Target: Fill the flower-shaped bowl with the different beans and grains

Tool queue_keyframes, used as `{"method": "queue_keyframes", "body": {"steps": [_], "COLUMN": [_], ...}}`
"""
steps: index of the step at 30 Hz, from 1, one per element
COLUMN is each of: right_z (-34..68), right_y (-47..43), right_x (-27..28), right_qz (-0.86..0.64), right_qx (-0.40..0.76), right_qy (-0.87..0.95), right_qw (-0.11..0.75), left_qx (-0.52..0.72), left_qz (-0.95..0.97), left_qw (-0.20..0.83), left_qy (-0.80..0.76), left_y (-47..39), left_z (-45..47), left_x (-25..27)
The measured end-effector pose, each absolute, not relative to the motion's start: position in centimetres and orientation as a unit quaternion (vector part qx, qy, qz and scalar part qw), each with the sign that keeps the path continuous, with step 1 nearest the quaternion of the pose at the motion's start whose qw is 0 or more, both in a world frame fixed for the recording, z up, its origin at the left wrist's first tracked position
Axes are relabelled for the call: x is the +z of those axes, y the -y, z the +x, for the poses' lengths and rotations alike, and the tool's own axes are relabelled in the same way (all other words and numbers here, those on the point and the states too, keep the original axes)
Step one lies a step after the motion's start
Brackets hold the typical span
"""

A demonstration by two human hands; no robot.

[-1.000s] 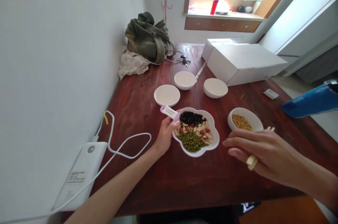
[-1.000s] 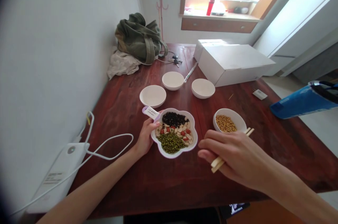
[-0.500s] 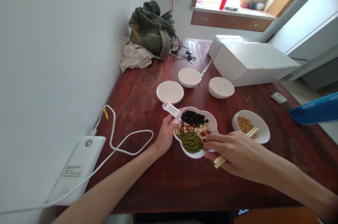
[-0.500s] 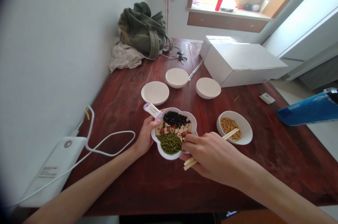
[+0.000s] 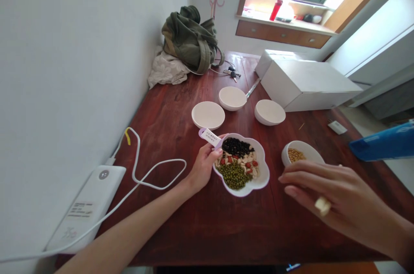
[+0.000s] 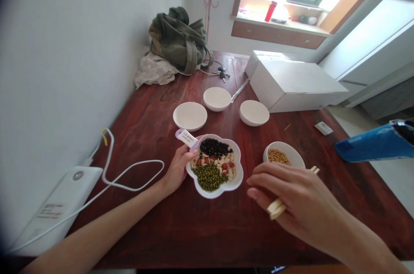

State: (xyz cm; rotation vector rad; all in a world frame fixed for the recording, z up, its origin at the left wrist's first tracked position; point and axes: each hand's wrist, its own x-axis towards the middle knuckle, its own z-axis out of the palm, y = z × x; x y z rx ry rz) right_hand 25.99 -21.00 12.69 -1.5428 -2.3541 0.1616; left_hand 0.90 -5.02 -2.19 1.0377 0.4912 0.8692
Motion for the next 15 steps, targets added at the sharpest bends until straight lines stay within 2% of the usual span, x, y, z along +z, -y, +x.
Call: {"method": "queue_keyframes", "body": {"steps": [6, 10, 15], "right_z": [20.8, 20.6, 20.7], "right_y": [18.5, 16.9, 16.0], "right_x": [10.9, 10.4, 9.9], "right_qz": [-0.465, -0.476, -0.479], "right_qx": [0.086, 0.159, 0.212], "right_qy": [0.878, 0.865, 0.852], "right_qw": [0.07, 0.021, 0.022], "left_qx": [0.404, 0.405, 0.405], "left_qz": [0.478, 0.469, 0.458], "left_qw": [0.744, 0.749, 0.754], "left_qy": [-0.234, -0.234, -0.241], "left_y": [5.0, 5.2, 5.3], "left_z": [0.8, 0.8, 0.8], "left_x": [-2.5, -2.2, -1.5]}}
